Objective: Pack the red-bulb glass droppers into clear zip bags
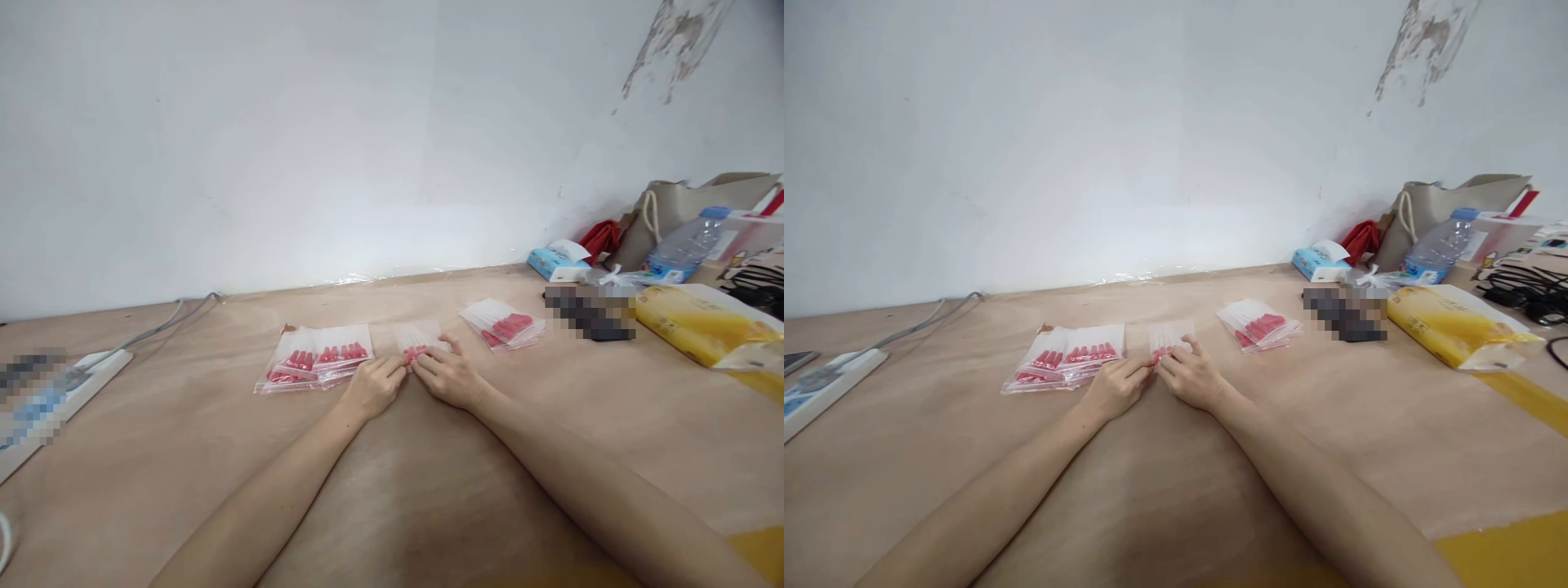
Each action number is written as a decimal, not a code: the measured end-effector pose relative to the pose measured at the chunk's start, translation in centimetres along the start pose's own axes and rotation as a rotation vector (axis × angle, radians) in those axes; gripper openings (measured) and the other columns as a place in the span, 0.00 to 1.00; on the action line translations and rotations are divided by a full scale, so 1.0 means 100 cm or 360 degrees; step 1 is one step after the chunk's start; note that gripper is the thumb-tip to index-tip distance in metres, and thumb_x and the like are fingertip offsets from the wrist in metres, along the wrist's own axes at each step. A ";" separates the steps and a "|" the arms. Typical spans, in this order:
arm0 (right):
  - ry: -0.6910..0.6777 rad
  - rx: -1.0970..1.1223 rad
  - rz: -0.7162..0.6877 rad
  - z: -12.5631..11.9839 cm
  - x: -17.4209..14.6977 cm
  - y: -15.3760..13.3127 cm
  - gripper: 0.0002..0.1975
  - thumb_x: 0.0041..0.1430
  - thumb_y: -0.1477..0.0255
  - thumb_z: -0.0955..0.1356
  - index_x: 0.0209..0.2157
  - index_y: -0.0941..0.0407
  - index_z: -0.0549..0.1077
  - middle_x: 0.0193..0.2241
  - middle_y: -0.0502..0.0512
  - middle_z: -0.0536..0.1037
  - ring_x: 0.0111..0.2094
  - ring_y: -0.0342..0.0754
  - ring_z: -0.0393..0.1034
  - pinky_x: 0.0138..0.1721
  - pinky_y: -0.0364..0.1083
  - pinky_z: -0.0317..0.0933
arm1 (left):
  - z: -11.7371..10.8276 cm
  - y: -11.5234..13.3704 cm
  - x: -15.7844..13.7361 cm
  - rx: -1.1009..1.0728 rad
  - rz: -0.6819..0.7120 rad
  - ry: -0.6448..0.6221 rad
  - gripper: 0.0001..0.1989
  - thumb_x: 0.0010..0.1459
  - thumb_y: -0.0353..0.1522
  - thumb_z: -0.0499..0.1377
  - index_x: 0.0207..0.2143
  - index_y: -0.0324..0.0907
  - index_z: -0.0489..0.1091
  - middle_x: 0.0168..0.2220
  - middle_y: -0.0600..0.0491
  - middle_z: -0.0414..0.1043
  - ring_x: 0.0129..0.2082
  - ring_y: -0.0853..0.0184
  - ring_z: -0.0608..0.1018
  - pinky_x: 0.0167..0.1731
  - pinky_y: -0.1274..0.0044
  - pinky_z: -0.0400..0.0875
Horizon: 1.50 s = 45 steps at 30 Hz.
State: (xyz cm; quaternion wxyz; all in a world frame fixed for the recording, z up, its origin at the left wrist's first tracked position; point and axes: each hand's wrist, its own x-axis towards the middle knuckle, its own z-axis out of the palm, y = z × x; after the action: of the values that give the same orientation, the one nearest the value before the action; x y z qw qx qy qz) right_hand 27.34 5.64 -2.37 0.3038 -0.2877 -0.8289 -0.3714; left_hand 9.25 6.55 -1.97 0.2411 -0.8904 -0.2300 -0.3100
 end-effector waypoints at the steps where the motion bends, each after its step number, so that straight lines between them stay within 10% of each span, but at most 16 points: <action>1: -0.0007 -0.0002 -0.0005 -0.001 -0.002 0.002 0.11 0.57 0.80 0.60 0.26 0.57 0.70 0.21 0.47 0.70 0.29 0.40 0.60 0.49 0.51 0.45 | 0.000 0.001 0.000 0.0000 -0.0002 0.0006 0.09 0.59 0.24 0.49 0.29 0.38 0.67 0.33 0.52 0.74 0.29 0.70 0.75 0.27 0.79 0.69; 15: -0.0312 -0.0123 0.0187 -0.020 -0.031 0.039 0.15 0.59 0.77 0.59 0.21 0.57 0.68 0.20 0.50 0.68 0.27 0.42 0.58 0.49 0.50 0.45 | -0.006 0.001 -0.002 -0.0057 -0.0096 -0.0027 0.09 0.59 0.25 0.49 0.29 0.40 0.66 0.33 0.53 0.74 0.28 0.70 0.76 0.28 0.79 0.70; 21: -0.0391 0.0274 0.0210 -0.028 -0.030 0.043 0.13 0.59 0.68 0.60 0.27 0.57 0.71 0.26 0.52 0.73 0.32 0.44 0.62 0.46 0.48 0.48 | -0.008 0.004 -0.001 -0.0251 -0.0250 -0.0183 0.13 0.60 0.30 0.49 0.48 0.41 0.62 0.48 0.47 0.68 0.41 0.65 0.75 0.34 0.76 0.74; 30: -0.0826 -0.0349 0.1322 -0.028 -0.049 0.073 0.21 0.54 0.59 0.61 0.45 0.56 0.69 0.45 0.64 0.69 0.47 0.61 0.57 0.47 0.64 0.40 | -0.003 -0.007 0.005 -0.0241 -0.0262 -0.0177 0.17 0.58 0.22 0.45 0.48 0.38 0.64 0.48 0.44 0.68 0.45 0.63 0.74 0.42 0.72 0.72; 45: -0.0916 -0.0303 0.1117 -0.017 -0.032 0.048 0.10 0.51 0.79 0.60 0.30 0.61 0.72 0.27 0.64 0.76 0.29 0.52 0.71 0.30 0.46 0.54 | -0.053 -0.049 -0.020 -0.0008 -0.0364 -0.0697 0.16 0.60 0.38 0.50 0.50 0.46 0.61 0.51 0.48 0.64 0.49 0.57 0.67 0.45 0.63 0.61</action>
State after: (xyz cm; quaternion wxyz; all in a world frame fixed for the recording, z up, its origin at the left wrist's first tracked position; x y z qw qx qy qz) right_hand 33.24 6.13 -1.59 0.1409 -0.6687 -0.6943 -0.2256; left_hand 2.76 6.84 1.79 0.1467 -0.9051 -0.3754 -0.1355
